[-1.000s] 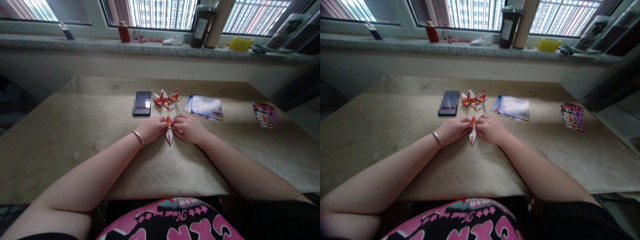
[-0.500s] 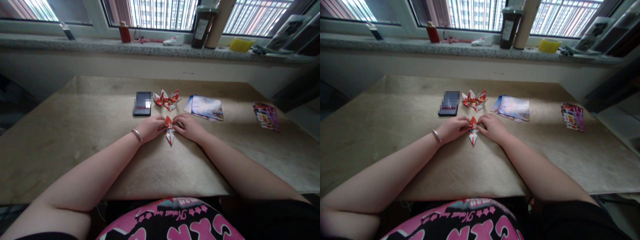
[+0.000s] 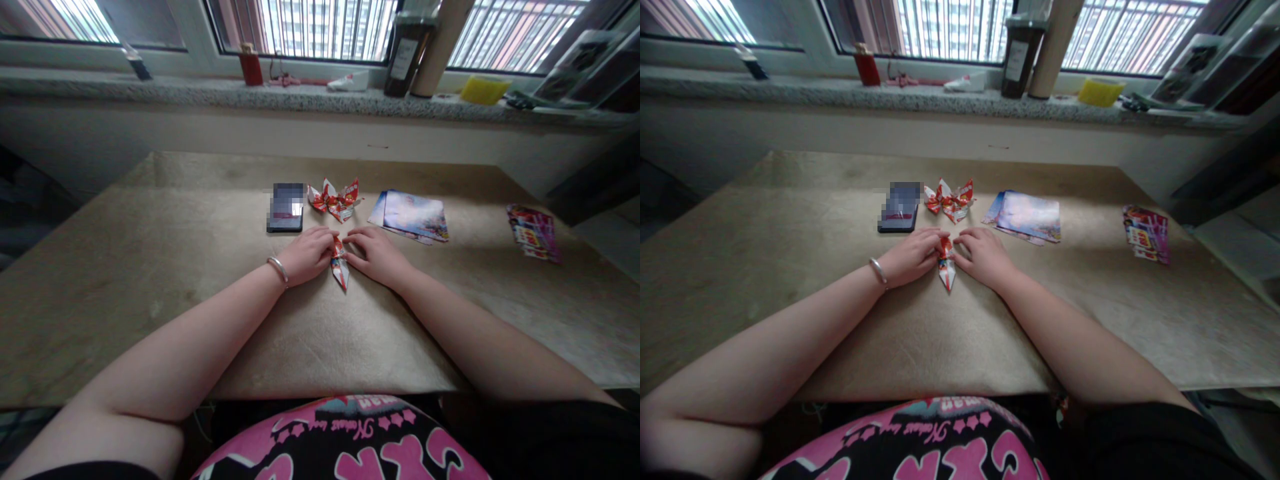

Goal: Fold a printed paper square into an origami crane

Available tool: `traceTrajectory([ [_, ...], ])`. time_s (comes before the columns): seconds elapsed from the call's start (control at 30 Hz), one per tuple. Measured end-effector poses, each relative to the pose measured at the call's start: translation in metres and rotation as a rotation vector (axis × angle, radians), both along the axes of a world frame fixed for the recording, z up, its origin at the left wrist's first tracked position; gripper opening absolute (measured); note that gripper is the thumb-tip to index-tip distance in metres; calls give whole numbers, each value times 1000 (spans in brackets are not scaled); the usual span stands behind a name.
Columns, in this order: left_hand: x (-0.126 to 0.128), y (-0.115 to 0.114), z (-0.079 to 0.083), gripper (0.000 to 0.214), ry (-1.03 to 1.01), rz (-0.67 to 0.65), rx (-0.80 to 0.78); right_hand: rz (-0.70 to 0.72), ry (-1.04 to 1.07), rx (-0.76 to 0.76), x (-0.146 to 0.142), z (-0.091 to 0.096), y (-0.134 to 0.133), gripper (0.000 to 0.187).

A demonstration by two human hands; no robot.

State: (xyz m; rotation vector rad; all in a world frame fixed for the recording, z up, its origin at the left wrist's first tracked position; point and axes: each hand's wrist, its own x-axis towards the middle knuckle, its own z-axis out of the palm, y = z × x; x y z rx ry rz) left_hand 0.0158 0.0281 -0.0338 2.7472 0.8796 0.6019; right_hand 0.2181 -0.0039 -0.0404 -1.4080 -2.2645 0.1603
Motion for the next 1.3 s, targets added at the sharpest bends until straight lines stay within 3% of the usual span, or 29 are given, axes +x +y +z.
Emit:
traceTrajectory([
  [0.23, 1, -5, 2, 36, 63, 127, -39, 3, 17, -1, 0, 2, 0, 26],
  [0.67, -1, -5, -2, 28, 105, 113, -49, 70, 138, -28, -5, 3, -3, 15],
  [1.03, -2, 0, -3, 23, -99, 66, -133, 86, 205, -21, -5, 1, -3, 8],
  [1.3, -2, -2, 5, 9, -135, -5, -95, 62, 236, 37, -6, 7, -7, 5],
])
